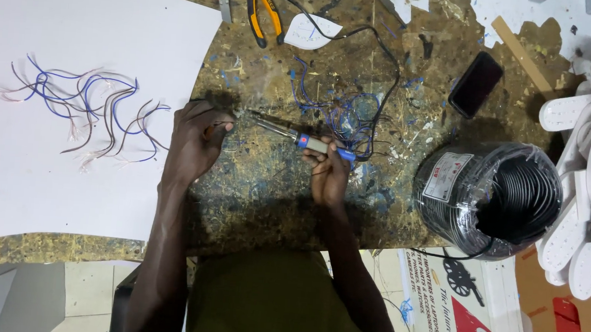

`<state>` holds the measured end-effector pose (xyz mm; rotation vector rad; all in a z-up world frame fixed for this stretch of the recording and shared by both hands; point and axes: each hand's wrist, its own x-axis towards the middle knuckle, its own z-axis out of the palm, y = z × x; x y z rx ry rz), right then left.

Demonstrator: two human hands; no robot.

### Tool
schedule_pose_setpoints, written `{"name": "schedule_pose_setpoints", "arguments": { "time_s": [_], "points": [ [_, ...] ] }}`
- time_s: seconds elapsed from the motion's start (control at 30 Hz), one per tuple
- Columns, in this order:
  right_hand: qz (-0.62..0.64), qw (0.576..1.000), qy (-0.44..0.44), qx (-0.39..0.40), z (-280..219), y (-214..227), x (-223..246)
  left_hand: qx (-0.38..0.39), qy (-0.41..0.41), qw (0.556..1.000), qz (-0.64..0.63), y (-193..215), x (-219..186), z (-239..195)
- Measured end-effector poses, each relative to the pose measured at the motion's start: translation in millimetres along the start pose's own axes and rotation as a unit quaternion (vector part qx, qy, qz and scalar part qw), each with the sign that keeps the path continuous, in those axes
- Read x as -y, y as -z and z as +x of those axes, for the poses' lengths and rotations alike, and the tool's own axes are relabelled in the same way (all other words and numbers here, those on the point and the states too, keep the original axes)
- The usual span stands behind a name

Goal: Soldering electrical wire connections on a workbench in a sign shop fabrication area.

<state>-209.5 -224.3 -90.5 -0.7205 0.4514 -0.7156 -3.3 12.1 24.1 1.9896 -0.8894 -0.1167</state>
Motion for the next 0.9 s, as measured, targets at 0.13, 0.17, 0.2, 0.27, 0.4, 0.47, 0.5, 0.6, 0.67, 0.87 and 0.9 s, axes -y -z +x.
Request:
{"name": "schedule_pose_setpoints", "arguments": {
  "time_s": [0.13, 0.17, 0.2, 0.27, 0.4, 0.47, 0.5, 0.6, 0.67, 0.87, 0.9],
  "points": [
    [0.012, 1.000, -0.007, 0.000, -0.8, 1.6, 0.4, -0.014, -0.017, 0.999, -0.048, 12.9, -15.6, -3.0],
    [0.008, 1.000, -0.007, -0.001, -1.8, -0.6, 1.6, -0.011, -0.014, 0.999, -0.044, 18.7, -22.1, -4.1],
    [0.005, 1.000, -0.007, -0.003, -2.9, -3.2, 2.3, -0.008, -0.010, 0.999, -0.040, 24.9, -28.6, -5.4],
    [0.010, 1.000, -0.015, -0.003, -0.3, 3.6, 0.3, -0.021, -0.025, 0.999, -0.037, 36.6, -40.4, -6.7],
    [0.017, 0.999, -0.023, -0.017, -3.1, -0.8, 4.2, -0.048, -0.051, 0.997, -0.021, 52.3, -47.4, -12.7],
    [0.024, 0.999, -0.024, -0.019, -0.8, 6.4, 0.4, -0.059, -0.055, 0.997, 0.011, 56.7, -45.4, -16.6],
    [0.031, 0.999, -0.024, -0.023, 0.3, 9.9, -1.5, -0.068, -0.060, 0.995, 0.042, 58.9, -44.5, -18.4],
    [0.033, 0.999, -0.029, -0.027, -1.1, 9.1, 1.0, -0.109, -0.028, 0.984, 0.140, 51.8, -0.8, -26.5],
    [0.040, 0.998, -0.034, -0.030, -3.7, 6.6, 3.4, -0.100, 0.027, 0.980, 0.167, 47.2, 29.4, -33.2],
    [0.063, 0.996, -0.053, -0.040, -5.7, 6.3, 8.4, -0.117, 0.088, 0.963, 0.225, 34.2, 99.1, -44.0],
    [0.064, 0.995, -0.056, -0.045, -7.7, 4.9, 10.3, -0.146, 0.072, 0.961, 0.224, 35.1, 103.0, -43.7]
  ]
}}
